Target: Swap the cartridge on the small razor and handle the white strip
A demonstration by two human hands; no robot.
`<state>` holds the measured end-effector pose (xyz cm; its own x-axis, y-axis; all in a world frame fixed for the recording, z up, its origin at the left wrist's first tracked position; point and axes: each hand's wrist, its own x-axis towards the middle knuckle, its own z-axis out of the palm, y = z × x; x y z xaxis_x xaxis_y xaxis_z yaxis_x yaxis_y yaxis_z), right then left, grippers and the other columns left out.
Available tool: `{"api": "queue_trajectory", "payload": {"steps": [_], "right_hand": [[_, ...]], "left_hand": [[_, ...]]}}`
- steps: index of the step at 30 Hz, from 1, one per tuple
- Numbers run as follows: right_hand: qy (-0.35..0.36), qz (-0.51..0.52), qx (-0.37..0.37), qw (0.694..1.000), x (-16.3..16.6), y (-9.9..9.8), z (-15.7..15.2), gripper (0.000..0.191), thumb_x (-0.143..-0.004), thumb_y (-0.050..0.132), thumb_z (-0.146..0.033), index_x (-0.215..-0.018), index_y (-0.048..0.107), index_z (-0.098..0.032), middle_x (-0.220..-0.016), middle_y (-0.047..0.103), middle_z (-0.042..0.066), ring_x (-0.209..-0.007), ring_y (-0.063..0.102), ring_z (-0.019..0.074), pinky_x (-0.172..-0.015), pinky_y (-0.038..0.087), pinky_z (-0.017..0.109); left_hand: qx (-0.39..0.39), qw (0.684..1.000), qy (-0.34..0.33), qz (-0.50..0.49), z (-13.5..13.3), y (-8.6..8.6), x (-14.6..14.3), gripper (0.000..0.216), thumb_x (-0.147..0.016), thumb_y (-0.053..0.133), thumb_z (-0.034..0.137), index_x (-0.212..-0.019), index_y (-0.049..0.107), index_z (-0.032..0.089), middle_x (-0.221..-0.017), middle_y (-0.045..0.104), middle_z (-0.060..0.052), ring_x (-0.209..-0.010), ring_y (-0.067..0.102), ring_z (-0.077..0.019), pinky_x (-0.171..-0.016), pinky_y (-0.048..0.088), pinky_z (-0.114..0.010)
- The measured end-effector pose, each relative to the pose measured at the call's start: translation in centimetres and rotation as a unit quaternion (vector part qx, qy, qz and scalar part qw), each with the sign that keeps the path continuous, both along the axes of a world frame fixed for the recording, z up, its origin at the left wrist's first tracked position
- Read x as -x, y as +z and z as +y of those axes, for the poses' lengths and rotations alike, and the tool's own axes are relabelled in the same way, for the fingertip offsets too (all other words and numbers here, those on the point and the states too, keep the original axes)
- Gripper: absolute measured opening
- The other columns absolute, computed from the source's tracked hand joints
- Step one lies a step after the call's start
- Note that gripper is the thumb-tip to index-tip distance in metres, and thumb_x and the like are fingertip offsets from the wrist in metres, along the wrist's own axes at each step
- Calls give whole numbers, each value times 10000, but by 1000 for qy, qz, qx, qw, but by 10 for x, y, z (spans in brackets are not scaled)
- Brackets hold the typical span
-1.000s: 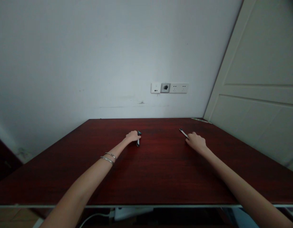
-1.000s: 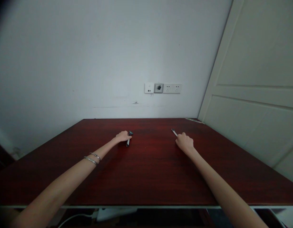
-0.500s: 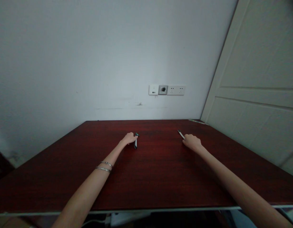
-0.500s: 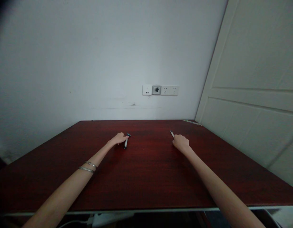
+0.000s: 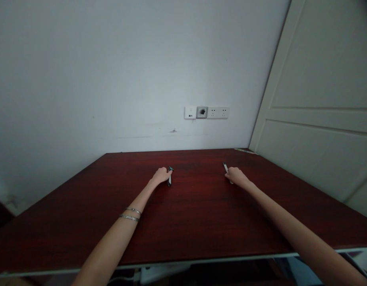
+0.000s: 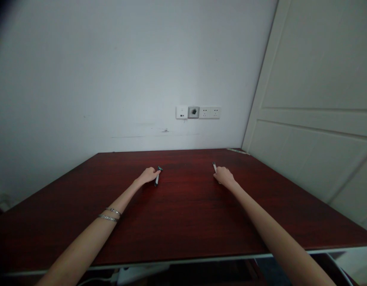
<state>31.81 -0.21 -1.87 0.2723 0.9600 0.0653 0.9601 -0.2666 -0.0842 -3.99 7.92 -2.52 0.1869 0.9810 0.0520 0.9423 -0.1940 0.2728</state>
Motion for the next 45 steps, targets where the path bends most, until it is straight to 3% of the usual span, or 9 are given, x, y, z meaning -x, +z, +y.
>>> {"api": "queue_trajectory", "payload": {"steps": [3,9,14,19,23,33,45], "right_hand": [[41,-16,-7,999,2,-3,1,290,-819,455,-238,-920,643,-42,-939,648,212,-905,622,252,-742,434,286],[77,9,-35,996,34,4,-1,291,-837,437,-243,-893,643,-44,-923,655,209,-898,625,247,-745,413,270],[155,37,-49,986,89,12,-4,280,-832,425,-248,-877,641,-76,-907,659,181,-858,636,240,-718,419,258],[222,32,-30,974,142,10,-8,284,-836,418,-242,-905,640,-80,-945,652,191,-874,636,244,-731,433,264],[250,21,-8,968,164,6,-11,301,-830,406,-222,-915,653,-72,-949,649,209,-887,636,275,-726,451,295],[253,16,-8,967,172,7,-9,313,-856,399,-249,-926,650,-76,-955,646,205,-889,637,273,-720,456,289],[220,32,-53,973,153,7,-9,473,-892,308,-474,-1001,629,-143,-981,650,143,-915,617,253,-745,441,302]], "left_hand": [[-4,1000,-5,-4,-1,1,0,447,-832,388,485,-742,628,120,-813,675,-157,-781,651,-230,-602,433,-241],[53,998,-12,-34,-6,7,3,462,-852,362,469,-724,625,111,-681,663,-113,-518,612,-162,-501,423,-223],[13,1000,-19,-16,-8,10,6,413,-830,413,417,-634,626,124,-662,657,-119,-676,642,-197,-587,426,-232],[38,999,11,-12,-12,14,6,423,-801,421,486,-707,649,142,-745,676,-122,-753,641,-219,-613,433,-255],[49,998,28,-1,-17,17,4,450,-765,440,558,-738,652,162,-809,683,-112,-798,638,-230,-639,441,-270],[38,998,41,-5,-20,17,2,526,-771,377,628,-747,636,170,-884,682,-132,-873,632,-264,-677,449,-300],[37,998,45,-31,-20,23,7,561,-805,318,616,-749,638,159,-831,686,-134,-842,639,-245,-665,445,-282]]}}
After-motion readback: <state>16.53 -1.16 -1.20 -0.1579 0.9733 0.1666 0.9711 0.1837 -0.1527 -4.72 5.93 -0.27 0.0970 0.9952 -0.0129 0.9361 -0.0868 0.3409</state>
